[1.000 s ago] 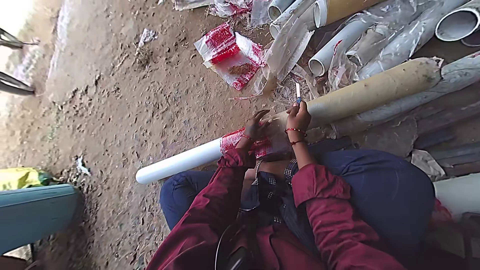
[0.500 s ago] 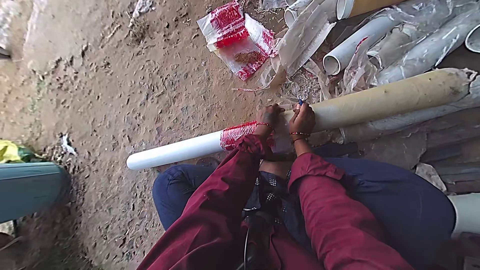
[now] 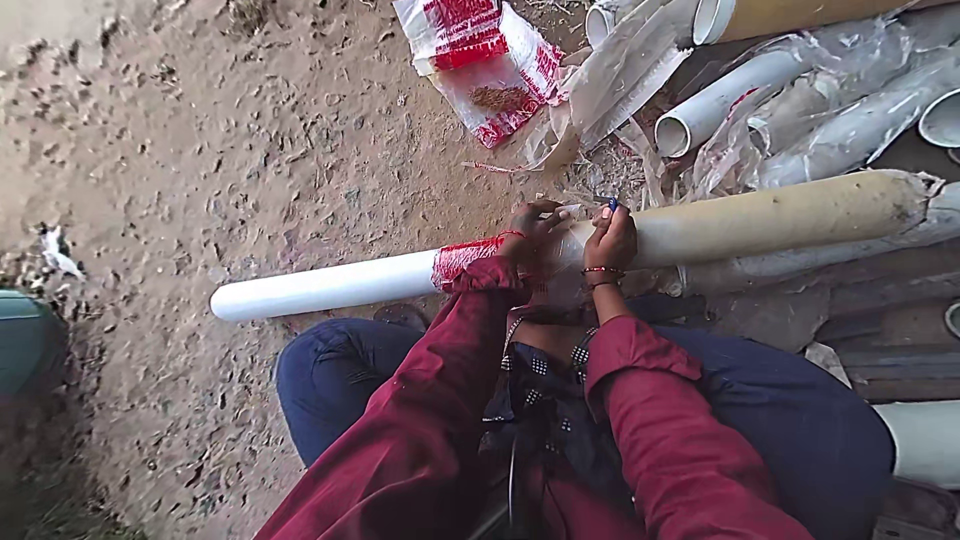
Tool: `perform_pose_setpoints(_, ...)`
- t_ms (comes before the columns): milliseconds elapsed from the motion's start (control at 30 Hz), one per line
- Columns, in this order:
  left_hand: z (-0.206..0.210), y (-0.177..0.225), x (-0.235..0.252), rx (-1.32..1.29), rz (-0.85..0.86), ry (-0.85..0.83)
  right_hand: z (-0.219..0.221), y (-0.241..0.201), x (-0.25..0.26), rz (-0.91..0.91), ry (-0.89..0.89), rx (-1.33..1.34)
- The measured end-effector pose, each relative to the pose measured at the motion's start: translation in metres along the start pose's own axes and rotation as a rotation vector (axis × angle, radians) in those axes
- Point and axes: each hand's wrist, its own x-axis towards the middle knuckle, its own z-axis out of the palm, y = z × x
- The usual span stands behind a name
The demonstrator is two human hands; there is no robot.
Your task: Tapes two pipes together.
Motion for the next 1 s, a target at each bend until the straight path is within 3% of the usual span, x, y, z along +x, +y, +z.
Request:
perform_pose_setpoints(100, 0.000, -0.024, 0.008, -0.096, 0.238, 0.027, -0.022, -0.011, 0.010, 0.228, -0.088, 0.324)
perform_pose_setpoints(200, 0.000, -0.021, 0.002, -0.128, 0.305, 0.086, -0.051, -0.035, 0.010, 0.576, -0.122, 0.660)
perform_pose_setpoints(300, 0.003, -0.026, 0.002, -0.133, 0.355, 0.104, -0.050, -0.044, -0.010, 0.763, -0.209, 0.615)
perform_pose_setpoints(400, 0.001, -0.024, 0.000, -0.107, 0.355, 0.099, -0.045, -0.044, -0.029, 0.686, -0.522, 0.229)
perform_pose_setpoints(467, 0.000, -0.024, -0.002, -0.111, 0.357, 0.108, -0.041, -0.050, -0.032, 0.634, -0.619, 0.105)
perform_pose_setpoints(700, 0.005, -0.024, -0.005, -0.058, 0.493, 0.205, -0.029, -0.068, -0.032, 0.565, -0.708, 0.038)
perform_pose_setpoints(1000, 0.014, -0.032, -0.001, -0.005, 0.627, 0.285, -0.027, -0.065, -0.024, 0.628, -0.702, 0.076)
